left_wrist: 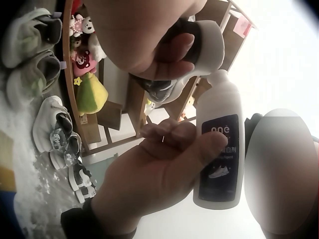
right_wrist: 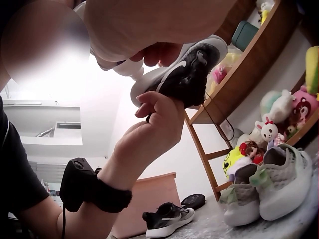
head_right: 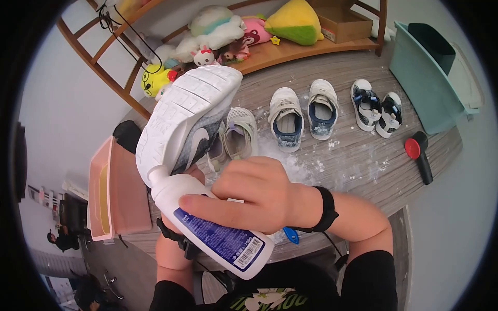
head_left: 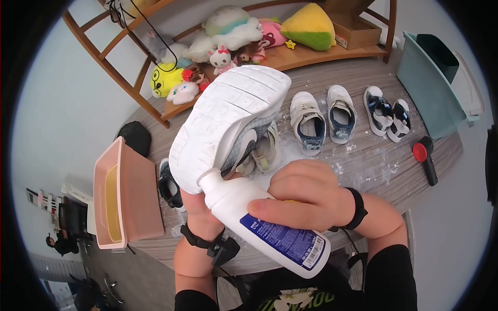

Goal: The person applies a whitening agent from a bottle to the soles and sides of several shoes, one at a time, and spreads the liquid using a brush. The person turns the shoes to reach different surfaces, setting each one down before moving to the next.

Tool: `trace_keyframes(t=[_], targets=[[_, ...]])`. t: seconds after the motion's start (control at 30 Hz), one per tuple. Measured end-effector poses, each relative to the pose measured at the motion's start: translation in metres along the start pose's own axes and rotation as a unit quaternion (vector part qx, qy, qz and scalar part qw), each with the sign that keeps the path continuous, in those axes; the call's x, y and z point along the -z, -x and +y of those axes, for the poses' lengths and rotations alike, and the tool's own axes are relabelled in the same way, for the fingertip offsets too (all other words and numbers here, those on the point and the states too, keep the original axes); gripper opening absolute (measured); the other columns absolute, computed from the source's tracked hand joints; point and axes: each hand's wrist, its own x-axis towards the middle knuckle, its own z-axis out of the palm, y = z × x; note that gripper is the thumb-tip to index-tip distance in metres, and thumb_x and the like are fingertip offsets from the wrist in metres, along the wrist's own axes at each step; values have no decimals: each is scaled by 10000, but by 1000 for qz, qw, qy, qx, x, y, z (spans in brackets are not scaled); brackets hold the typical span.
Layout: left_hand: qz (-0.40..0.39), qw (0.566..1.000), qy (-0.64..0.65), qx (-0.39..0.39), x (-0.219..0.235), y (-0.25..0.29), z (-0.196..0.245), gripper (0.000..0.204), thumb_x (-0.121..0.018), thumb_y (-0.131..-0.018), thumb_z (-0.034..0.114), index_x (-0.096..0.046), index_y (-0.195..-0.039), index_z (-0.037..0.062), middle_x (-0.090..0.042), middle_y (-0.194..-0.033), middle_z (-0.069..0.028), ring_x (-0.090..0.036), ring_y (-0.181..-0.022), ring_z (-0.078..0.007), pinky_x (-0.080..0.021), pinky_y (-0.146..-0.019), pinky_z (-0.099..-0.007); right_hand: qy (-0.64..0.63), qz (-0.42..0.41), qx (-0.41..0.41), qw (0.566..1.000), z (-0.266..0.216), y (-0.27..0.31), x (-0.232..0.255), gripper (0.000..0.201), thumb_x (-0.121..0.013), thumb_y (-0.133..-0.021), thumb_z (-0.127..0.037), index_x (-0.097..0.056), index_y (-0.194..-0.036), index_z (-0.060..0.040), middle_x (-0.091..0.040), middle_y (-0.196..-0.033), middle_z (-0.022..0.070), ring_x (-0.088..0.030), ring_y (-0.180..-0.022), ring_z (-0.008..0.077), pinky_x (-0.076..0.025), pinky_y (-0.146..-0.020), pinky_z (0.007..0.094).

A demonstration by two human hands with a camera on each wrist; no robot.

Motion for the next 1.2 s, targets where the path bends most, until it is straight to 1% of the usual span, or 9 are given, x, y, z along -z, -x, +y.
trace_keyframes(t=[0.07,0.27,0.57,0.77,0.87,1.0,1.03,1.13,1.2], targets=[[-35,999,8,14,5,0,0,639,-472,-969,506,-429,-1467,107,-546,-1399,-157,-620,-950,-278,-499,-677,-379,-1,7,-4,1000,-1,-1,-1,508,-699,-661,-146,-726,-1168,-151,-498,-715,-45,-510,-569,115,-381,-444,246],[51,998,-23,-21,-12,5,-6,618,-468,-969,486,-442,-1450,98,-565,-1371,-156,-608,-819,-245,-479,-634,-353,-16,-44,-24,999,-4,1,7,413,-700,-726,-131,-734,-1138,-145,-583,-822,-4,-592,-659,163,-469,-536,261],[59,996,21,-69,-30,2,-8,574,-446,-970,458,-469,-1416,96,-587,-1347,-139,-579,-705,-208,-436,-568,-328,-18,-41,-6,999,-7,0,6,427,-692,-724,-127,-723,-1150,-119,-571,-784,-2,-581,-634,157,-448,-510,260],[-127,983,-73,-112,-15,-8,-6,579,-378,-976,458,-462,-1431,110,-584,-1359,-138,-643,-862,-271,-506,-644,-396,-18,-25,2,1000,-7,2,12,453,-687,-733,-162,-682,-1178,-82,-543,-776,-13,-545,-638,136,-408,-524,269],[-78,994,-7,-76,-3,-5,2,620,-375,-971,432,-478,-1402,-1,-570,-1374,-174,-584,-1209,-342,-486,-1007,-452,-15,20,-81,996,3,-1,31,496,-684,-828,-228,-577,-1276,-43,-578,-941,29,-573,-779,127,-446,-679,272],[-52,991,-119,-35,-8,-3,-2,589,-431,-959,388,-548,-1278,-93,-649,-1233,-222,-651,-1101,-327,-512,-966,-415,-85,180,-279,939,28,-13,39,606,-679,-956,-317,-438,-1407,8,-625,-1162,84,-610,-967,116,-496,-885,275],[-48,990,-134,-21,-5,-2,-2,583,-452,-949,393,-565,-1246,-95,-662,-1193,-225,-665,-1057,-326,-524,-942,-412,-73,231,-303,922,32,-20,36,455,-672,-966,-272,-556,-1304,11,-662,-1062,62,-624,-922,110,-507,-849,262],[-12,985,-171,18,16,6,-2,559,-529,-903,401,-619,-1125,-104,-702,-1054,-231,-704,-896,-322,-568,-824,-404,-151,248,-432,854,36,-17,42,414,-733,-899,-69,-582,-1272,29,-676,-1121,88,-650,-984,142,-535,-856,280],[49,987,-151,21,-4,7,-11,550,-518,-896,379,-617,-1133,-107,-698,-1064,-240,-704,-907,-336,-571,-833,-420,-172,233,-447,846,35,-19,37,375,-731,-899,-65,-605,-1238,34,-690,-1092,87,-661,-957,137,-546,-841,286]])
